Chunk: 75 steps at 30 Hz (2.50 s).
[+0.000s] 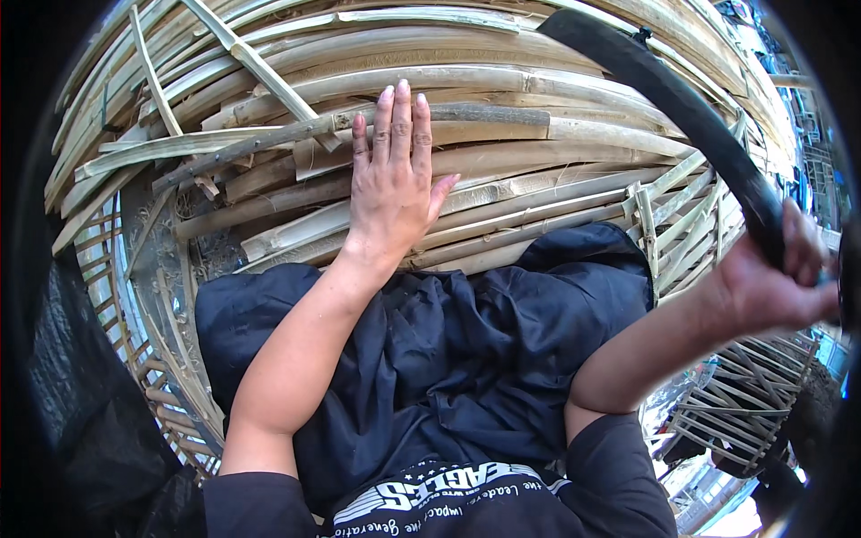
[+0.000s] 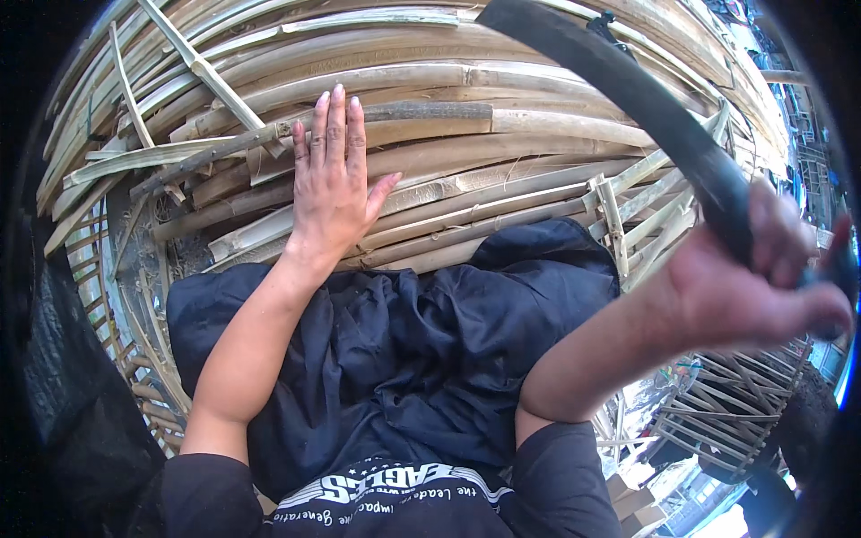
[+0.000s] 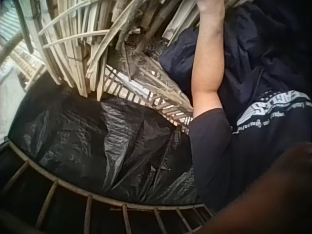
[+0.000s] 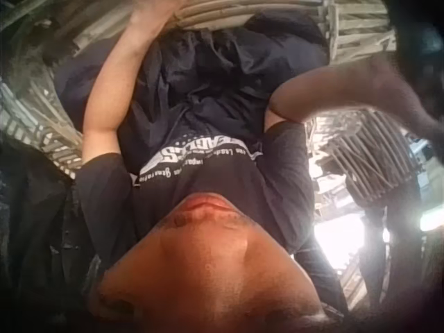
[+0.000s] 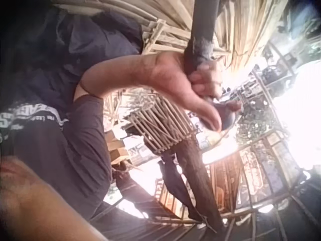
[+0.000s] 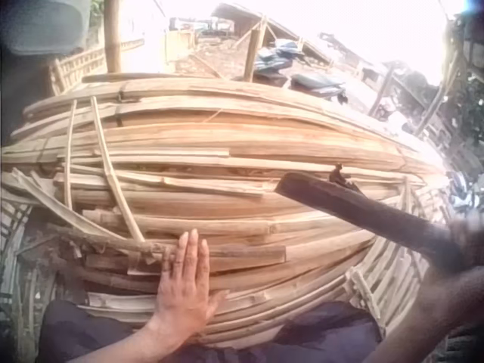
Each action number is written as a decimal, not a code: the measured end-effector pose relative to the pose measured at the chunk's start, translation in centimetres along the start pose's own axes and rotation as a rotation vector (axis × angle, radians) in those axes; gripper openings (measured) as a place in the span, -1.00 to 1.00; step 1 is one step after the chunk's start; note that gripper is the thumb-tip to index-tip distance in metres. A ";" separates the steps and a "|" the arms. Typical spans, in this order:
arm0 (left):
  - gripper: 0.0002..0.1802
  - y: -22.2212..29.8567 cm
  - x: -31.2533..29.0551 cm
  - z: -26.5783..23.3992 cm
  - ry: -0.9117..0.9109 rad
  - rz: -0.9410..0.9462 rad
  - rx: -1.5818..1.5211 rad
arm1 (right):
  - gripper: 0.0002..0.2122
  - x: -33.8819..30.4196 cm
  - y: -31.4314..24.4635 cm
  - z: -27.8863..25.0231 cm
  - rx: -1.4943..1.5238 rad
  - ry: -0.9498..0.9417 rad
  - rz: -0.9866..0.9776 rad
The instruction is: The person hammers a nail into a bamboo pole and trims bamboo strips with a machete while sitting on a pile of bamboo.
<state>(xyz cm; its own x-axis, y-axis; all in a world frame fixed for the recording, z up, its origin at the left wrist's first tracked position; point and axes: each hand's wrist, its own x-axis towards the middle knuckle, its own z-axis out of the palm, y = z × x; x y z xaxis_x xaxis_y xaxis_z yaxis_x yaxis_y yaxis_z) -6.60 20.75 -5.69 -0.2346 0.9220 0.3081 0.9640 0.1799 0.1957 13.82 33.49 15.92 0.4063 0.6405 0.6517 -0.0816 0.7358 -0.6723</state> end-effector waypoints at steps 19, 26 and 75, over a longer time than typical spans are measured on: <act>0.17 -0.7 -0.5 0.8 0.088 0.031 -0.054 | -0.28 -0.2 -4.4 -2.2 0.203 -0.647 0.082; 0.17 -0.7 -0.4 0.8 0.086 0.032 -0.058 | -0.25 -1.5 -4.2 -1.1 0.222 -0.449 0.182; 0.16 -0.8 -0.5 1.0 0.096 0.035 -0.042 | -0.28 -0.8 -3.9 -1.4 0.126 -0.623 0.109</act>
<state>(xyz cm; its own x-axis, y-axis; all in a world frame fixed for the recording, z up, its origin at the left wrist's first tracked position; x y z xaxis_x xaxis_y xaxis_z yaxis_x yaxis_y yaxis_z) -7.13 20.48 -6.97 -0.2132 0.8901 0.4028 0.9664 0.1315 0.2209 15.09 29.82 17.56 -0.2120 0.6930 0.6890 -0.2139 0.6550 -0.7247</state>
